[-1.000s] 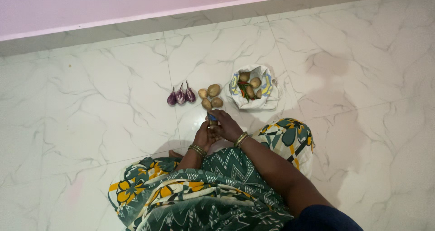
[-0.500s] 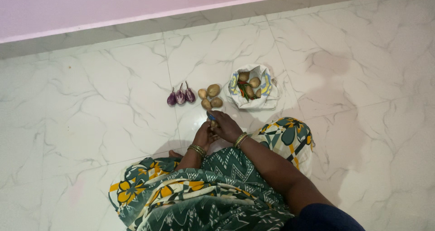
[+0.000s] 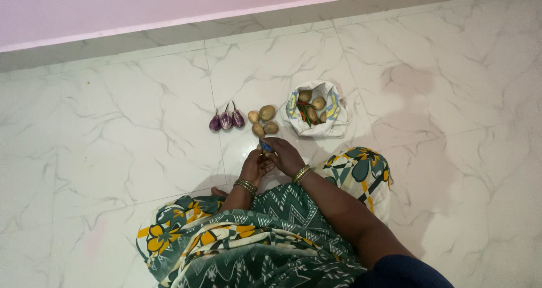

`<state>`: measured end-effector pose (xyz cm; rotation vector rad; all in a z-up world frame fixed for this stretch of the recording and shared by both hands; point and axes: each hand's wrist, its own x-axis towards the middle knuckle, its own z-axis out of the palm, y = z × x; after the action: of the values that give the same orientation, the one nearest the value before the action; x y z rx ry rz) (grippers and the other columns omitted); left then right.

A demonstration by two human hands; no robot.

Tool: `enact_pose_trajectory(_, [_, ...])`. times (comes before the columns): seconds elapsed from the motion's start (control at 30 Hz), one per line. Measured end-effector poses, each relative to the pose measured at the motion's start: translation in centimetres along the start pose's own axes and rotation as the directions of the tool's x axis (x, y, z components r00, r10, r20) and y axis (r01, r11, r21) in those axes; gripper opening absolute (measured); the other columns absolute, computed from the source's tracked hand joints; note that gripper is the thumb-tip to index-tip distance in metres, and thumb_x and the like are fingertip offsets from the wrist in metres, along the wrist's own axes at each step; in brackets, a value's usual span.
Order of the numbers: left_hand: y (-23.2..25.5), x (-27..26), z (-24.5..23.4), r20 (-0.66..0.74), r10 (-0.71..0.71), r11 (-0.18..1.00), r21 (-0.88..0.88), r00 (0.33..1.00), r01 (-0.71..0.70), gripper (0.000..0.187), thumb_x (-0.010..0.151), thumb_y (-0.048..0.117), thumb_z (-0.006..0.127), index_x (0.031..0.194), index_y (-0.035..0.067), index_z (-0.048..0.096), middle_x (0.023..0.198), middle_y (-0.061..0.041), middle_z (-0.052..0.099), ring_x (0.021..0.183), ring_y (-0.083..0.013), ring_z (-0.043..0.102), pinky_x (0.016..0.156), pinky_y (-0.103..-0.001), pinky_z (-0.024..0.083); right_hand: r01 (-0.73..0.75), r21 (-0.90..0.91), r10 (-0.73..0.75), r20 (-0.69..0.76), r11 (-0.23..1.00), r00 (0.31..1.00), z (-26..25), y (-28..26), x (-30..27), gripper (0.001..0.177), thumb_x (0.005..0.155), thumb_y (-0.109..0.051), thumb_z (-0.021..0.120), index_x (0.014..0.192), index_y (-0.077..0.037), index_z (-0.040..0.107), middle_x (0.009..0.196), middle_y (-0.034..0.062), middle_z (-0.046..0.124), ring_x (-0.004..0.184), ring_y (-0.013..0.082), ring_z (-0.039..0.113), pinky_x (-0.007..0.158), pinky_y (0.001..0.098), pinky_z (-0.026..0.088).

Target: The person sits on the floor and peels small purple eggplants and potatoes using a blue peeler. They handle the vegetables one at a time, placing peeled items back into a cloth bag.

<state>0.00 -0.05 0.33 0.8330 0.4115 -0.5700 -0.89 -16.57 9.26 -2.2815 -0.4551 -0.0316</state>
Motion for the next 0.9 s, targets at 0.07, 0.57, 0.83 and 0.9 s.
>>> enact_pose_trajectory(0.07, [0.3, -0.3, 0.3, 0.015, 0.006, 1.000, 0.020, 1.000, -0.006, 0.028, 0.102, 0.038, 0.052, 0.110, 0.012, 0.057, 0.094, -0.003, 0.065, 0.085, -0.0182, 0.065, 0.081, -0.040, 0.057, -0.007, 0.004, 0.007, 0.003, 1.000, 1.000, -0.1, -0.2, 0.0, 0.067, 0.086, -0.006, 0.069, 0.149, -0.018, 0.048, 0.140, 0.0126, 0.060, 0.125, 0.0344, 0.059, 0.105, 0.0429, 0.048])
enact_pose_trajectory(0.57, [-0.5, -0.5, 1.5, 0.022, 0.291, 0.916, 0.283, 0.957, -0.285, 0.054, 0.092, 0.017, 0.073, 0.137, 0.006, 0.044, 0.112, -0.015, 0.069, 0.101, -0.0227, 0.070, 0.088, -0.037, 0.062, 0.001, 0.141, 0.003, -0.023, 0.990, 1.000, 1.4, 2.9, -0.1, 0.072, 0.082, -0.012, 0.073, 0.148, -0.009, 0.046, 0.133, 0.0179, 0.058, 0.119, 0.0353, 0.060, 0.103, 0.0434, 0.048])
enact_pose_trajectory(0.83, [0.3, -1.1, 2.1, -0.114, 0.177, 0.968, 0.198, 0.978, -0.152, 0.046, 0.096, 0.015, 0.065, 0.134, 0.004, 0.042, 0.112, -0.015, 0.070, 0.099, -0.0210, 0.071, 0.088, -0.037, 0.063, -0.048, -0.111, 0.049, 0.002, 0.993, 0.999, 0.1, -0.3, 0.2, 0.068, 0.079, -0.014, 0.074, 0.143, -0.008, 0.051, 0.116, 0.0164, 0.064, 0.102, 0.0355, 0.064, 0.091, 0.0462, 0.053])
enact_pose_trajectory(0.9, [0.2, -0.9, 2.1, -0.120, 0.152, 0.973, 0.194, 0.981, -0.127, 0.044, 0.098, 0.016, 0.063, 0.135, 0.004, 0.044, 0.110, -0.016, 0.068, 0.094, -0.0223, 0.068, 0.085, -0.038, 0.062, 0.020, -0.193, -0.017, 0.016, 0.981, 1.000, -0.2, -0.7, 0.3, 0.066, 0.079, -0.012, 0.073, 0.141, -0.008, 0.053, 0.118, 0.0166, 0.064, 0.102, 0.0353, 0.064, 0.091, 0.0459, 0.052])
